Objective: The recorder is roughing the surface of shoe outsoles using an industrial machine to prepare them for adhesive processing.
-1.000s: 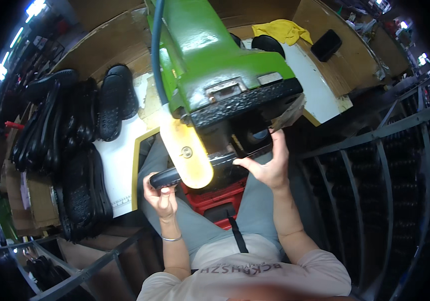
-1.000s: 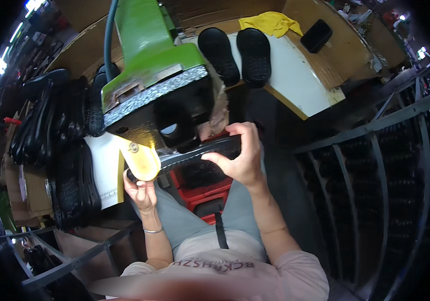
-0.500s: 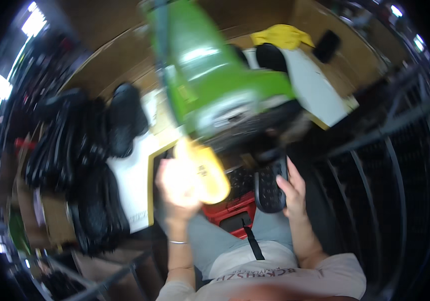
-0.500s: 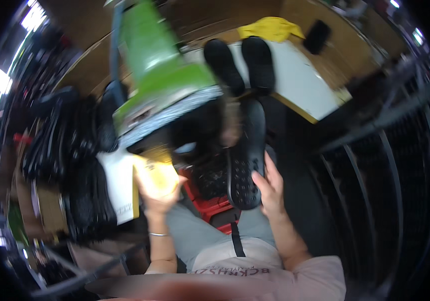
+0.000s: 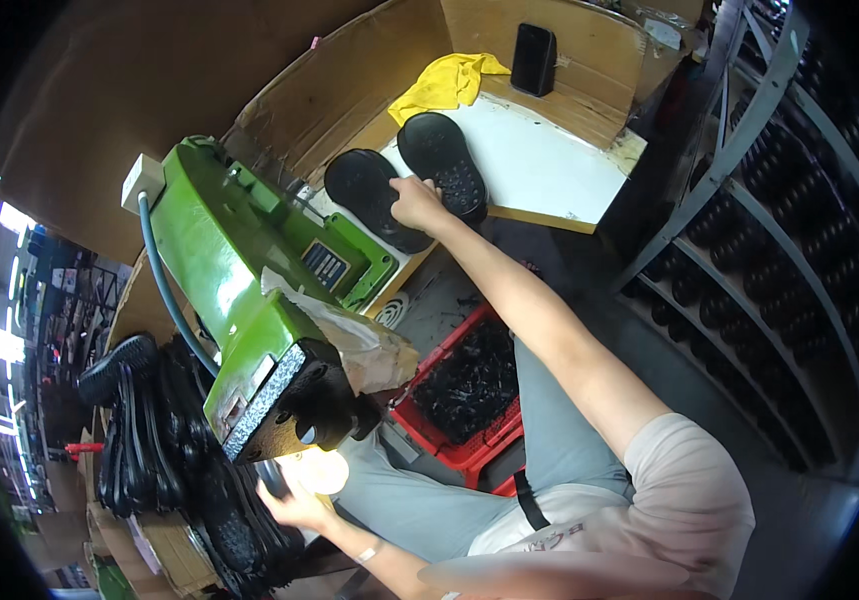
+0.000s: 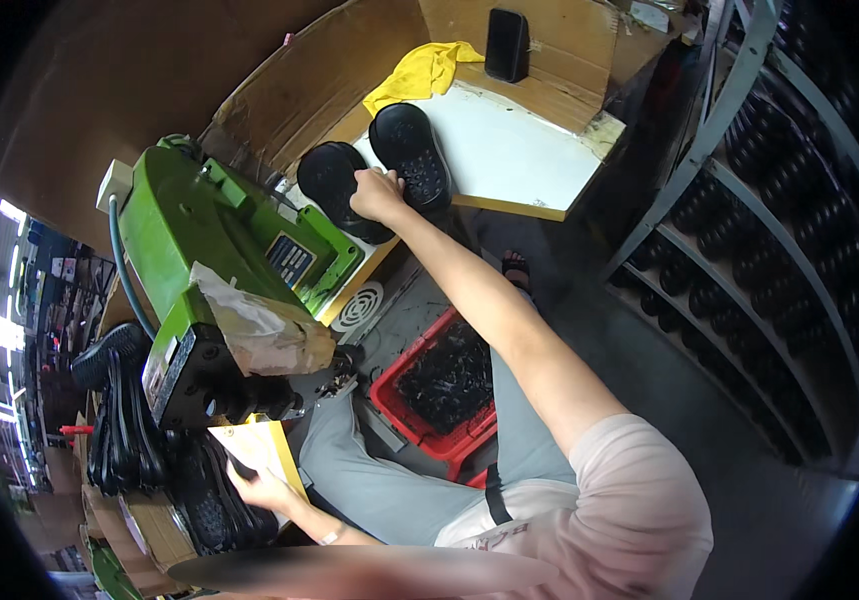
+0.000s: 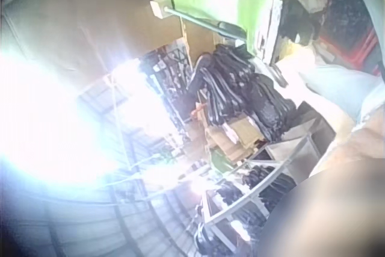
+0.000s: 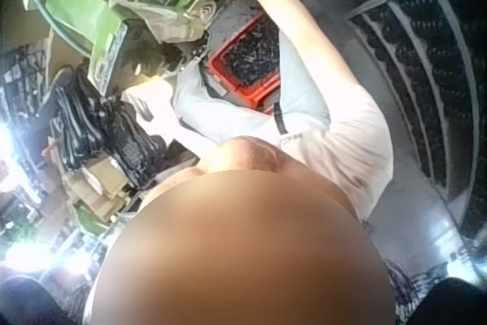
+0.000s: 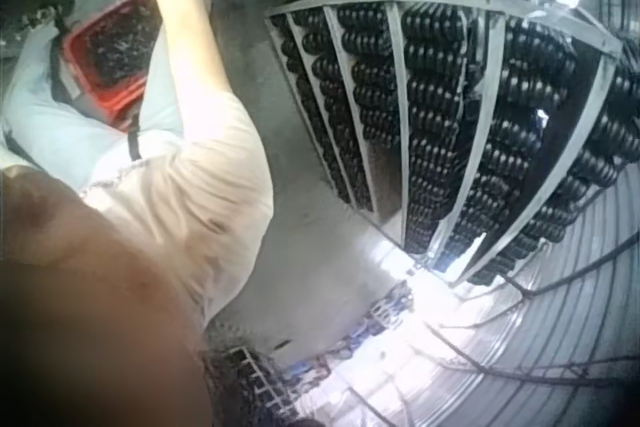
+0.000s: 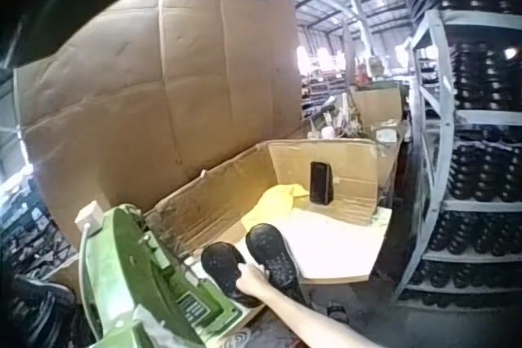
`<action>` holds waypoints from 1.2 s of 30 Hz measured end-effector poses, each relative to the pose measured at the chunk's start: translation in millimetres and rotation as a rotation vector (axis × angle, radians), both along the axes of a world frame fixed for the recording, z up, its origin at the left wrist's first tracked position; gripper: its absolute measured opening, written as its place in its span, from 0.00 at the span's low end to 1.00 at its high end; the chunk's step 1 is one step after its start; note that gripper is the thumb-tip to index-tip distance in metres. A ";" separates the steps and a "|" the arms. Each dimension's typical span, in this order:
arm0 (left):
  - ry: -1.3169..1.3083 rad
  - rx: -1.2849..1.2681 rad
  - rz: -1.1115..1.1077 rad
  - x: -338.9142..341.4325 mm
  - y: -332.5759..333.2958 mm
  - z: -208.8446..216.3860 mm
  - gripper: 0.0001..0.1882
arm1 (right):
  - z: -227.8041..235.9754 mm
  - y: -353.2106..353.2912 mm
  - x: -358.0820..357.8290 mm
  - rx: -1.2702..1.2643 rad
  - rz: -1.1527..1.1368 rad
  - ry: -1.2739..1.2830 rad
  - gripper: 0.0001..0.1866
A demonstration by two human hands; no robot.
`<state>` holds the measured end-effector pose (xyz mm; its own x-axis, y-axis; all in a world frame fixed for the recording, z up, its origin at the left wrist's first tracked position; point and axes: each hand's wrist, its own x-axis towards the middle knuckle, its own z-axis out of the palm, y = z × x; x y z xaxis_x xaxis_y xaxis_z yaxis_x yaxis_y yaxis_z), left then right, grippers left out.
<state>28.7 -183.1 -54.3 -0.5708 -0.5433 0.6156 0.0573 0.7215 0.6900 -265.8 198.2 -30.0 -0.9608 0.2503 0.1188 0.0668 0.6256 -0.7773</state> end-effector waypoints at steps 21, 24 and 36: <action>-0.202 0.877 -0.891 12.9 154.7 58.4 0.22 | 4.5 27.2 246.9 -0.733 0.169 0.609 0.47; -0.159 0.672 -0.960 4.2 148.3 59.0 0.17 | -5.8 27.7 238.0 -0.678 0.157 0.609 0.46; -0.194 0.712 -0.844 17.2 98.1 43.0 0.16 | -22.3 -20.3 239.7 -0.767 0.191 0.596 0.42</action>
